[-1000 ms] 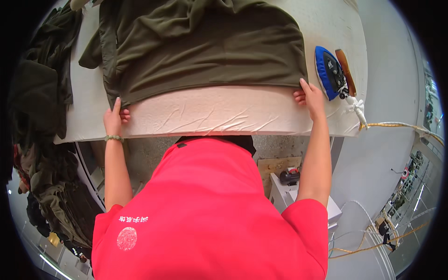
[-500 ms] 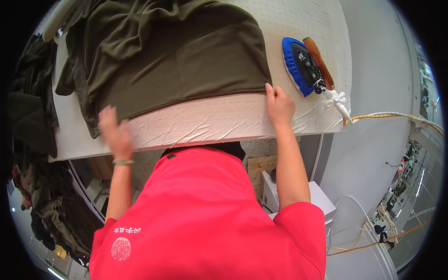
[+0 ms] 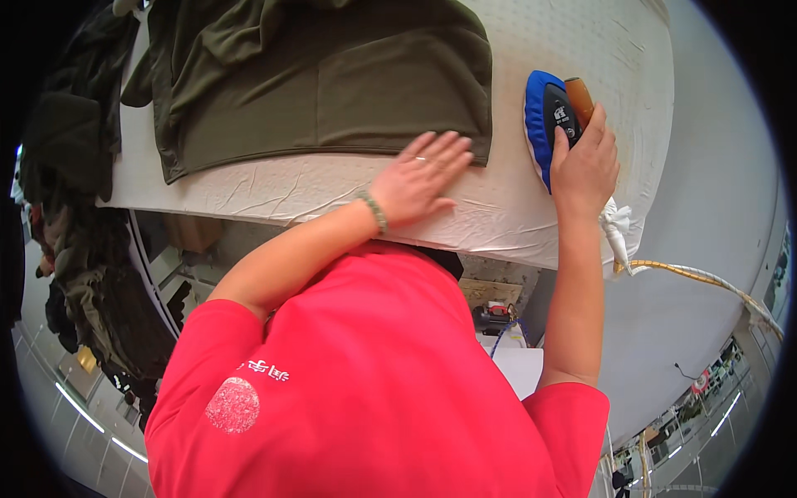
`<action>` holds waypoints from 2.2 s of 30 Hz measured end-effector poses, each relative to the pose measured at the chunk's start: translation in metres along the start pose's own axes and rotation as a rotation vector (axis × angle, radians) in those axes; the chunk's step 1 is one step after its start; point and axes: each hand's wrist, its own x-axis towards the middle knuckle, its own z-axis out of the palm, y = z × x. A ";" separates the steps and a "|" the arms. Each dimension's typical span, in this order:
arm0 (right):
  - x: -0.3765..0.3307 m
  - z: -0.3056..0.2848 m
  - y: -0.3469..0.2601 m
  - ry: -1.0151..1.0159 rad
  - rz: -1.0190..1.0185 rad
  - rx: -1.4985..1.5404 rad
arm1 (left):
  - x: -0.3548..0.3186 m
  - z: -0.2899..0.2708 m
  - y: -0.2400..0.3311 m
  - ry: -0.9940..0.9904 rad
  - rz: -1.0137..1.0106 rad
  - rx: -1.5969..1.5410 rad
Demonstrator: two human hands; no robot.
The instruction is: Ironing and folding olive green jackets on a factory workbench.
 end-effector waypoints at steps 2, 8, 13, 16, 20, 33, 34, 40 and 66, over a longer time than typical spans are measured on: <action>-0.002 -0.002 0.007 -0.132 0.041 0.094 | -0.042 -0.017 -0.023 -0.019 -0.156 0.041; -0.033 -0.063 0.006 -0.763 0.226 0.179 | -0.205 -0.069 -0.101 0.080 -0.637 0.277; -0.084 -0.069 0.005 -0.714 0.335 0.427 | -0.329 -0.102 -0.197 0.681 -1.359 0.468; -0.085 -0.075 -0.030 -0.630 0.352 0.520 | -0.354 -0.131 -0.246 0.708 -1.600 -0.160; -0.068 -0.070 -0.103 -0.605 0.272 0.410 | -0.367 -0.140 -0.269 0.768 -1.492 -0.738; -0.037 -0.082 -0.493 -0.800 -0.335 0.403 | -0.368 -0.136 -0.256 0.989 -1.231 -1.173; -0.037 -0.083 -0.509 -0.784 -0.347 0.430 | -0.371 -0.135 -0.257 0.978 -1.223 -1.158; -0.036 -0.082 -0.484 -0.783 -0.250 0.323 | -0.375 -0.133 -0.261 0.964 -1.198 -1.101; -0.087 0.021 -0.126 -0.431 1.084 1.100 | -0.309 -0.122 -0.246 1.063 -1.322 -0.804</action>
